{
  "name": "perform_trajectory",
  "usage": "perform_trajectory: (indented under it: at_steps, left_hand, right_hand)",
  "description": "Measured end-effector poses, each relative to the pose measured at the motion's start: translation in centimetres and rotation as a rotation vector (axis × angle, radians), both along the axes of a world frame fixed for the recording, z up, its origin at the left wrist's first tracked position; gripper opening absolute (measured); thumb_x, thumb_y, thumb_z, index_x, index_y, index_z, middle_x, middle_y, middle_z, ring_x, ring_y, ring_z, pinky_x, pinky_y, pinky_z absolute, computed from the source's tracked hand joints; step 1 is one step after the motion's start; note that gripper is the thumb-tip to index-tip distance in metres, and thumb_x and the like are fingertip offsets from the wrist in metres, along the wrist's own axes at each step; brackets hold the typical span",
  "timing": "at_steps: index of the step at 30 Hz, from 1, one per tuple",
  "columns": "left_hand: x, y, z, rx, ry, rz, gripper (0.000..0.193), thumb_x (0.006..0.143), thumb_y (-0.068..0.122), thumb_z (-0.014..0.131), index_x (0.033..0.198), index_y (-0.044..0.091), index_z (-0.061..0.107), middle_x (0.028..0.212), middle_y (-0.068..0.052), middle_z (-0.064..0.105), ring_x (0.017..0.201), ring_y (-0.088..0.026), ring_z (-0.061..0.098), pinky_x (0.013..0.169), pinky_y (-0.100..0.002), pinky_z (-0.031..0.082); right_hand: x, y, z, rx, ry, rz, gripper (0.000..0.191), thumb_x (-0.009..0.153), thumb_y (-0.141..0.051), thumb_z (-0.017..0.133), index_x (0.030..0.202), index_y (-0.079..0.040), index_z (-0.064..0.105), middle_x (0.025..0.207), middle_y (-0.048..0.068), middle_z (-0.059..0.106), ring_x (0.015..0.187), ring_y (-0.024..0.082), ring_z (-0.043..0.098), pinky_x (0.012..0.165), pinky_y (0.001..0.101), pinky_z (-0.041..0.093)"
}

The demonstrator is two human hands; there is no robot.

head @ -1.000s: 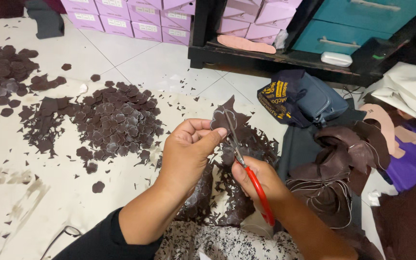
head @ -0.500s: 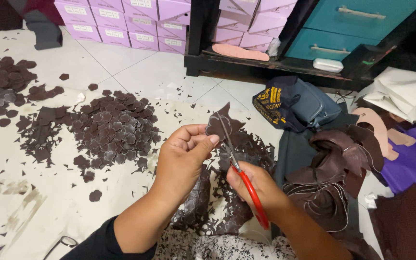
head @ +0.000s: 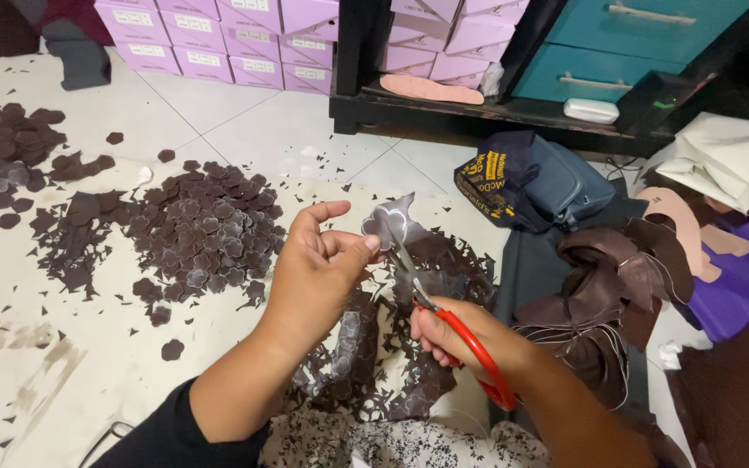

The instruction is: The person sits on the floor and uses red-handled scissors to cut flower-shaped pieces from a dark brown sheet. The cut shapes accumulate in a pile on the floor as the person continues cutting along the pre-drawn outlines.

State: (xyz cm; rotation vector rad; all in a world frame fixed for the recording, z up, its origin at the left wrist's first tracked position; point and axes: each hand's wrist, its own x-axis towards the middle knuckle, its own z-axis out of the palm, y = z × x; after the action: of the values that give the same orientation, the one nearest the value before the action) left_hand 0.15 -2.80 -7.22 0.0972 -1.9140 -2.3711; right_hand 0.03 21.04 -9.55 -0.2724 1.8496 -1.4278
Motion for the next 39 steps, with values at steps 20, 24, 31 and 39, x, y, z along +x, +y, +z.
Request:
perform_trajectory:
  at_steps: [20, 24, 31, 39]
  left_hand:
    - [0.2, -0.5, 0.3, -0.030, -0.065, -0.119, 0.055, 0.086, 0.006, 0.073, 0.131, -0.005, 0.043, 0.079, -0.014, 0.074, 0.066, -0.011, 0.067, 0.057, -0.021, 0.051]
    - [0.2, -0.6, 0.5, -0.040, -0.082, -0.121, 0.053, 0.087, 0.005, 0.072, 0.129, -0.005, 0.042, 0.080, -0.013, 0.075, 0.070, -0.012, 0.071, 0.056, -0.020, 0.052]
    - [0.3, -0.5, 0.7, -0.110, -0.011, -0.141, 0.044, 0.089, 0.004, 0.070, 0.123, -0.003, 0.044, 0.084, -0.011, 0.075, 0.079, -0.012, 0.074, 0.066, -0.019, 0.056]
    - [1.1, -0.2, 1.5, -0.291, 0.025, -0.079, 0.034, 0.090, 0.006, 0.072, 0.112, 0.001, 0.048, 0.080, -0.007, 0.073, 0.071, -0.005, 0.068, 0.060, -0.019, 0.053]
  right_hand:
    - [0.4, 0.2, 1.7, 0.185, 0.158, 0.082, 0.050, 0.094, -0.057, 0.053, 0.086, -0.008, 0.059, 0.068, -0.003, 0.049, 0.063, 0.009, 0.048, 0.055, 0.0288, 0.043]
    - [0.3, 0.2, 1.6, 0.188, 0.139, 0.103, 0.050, 0.095, -0.057, 0.054, 0.085, -0.008, 0.057, 0.069, -0.003, 0.048, 0.064, 0.009, 0.046, 0.055, 0.0290, 0.042]
    - [0.1, 0.6, 1.2, 0.058, 0.121, 0.138, 0.048, 0.096, -0.054, 0.054, 0.084, -0.007, 0.058, 0.067, -0.001, 0.054, 0.060, 0.010, 0.050, 0.054, 0.0274, 0.043]
    - [0.2, 0.6, 0.9, 0.097, 0.156, 0.130, 0.048, 0.095, -0.055, 0.057, 0.085, -0.008, 0.058, 0.067, -0.001, 0.052, 0.060, 0.009, 0.047, 0.052, 0.0270, 0.040]
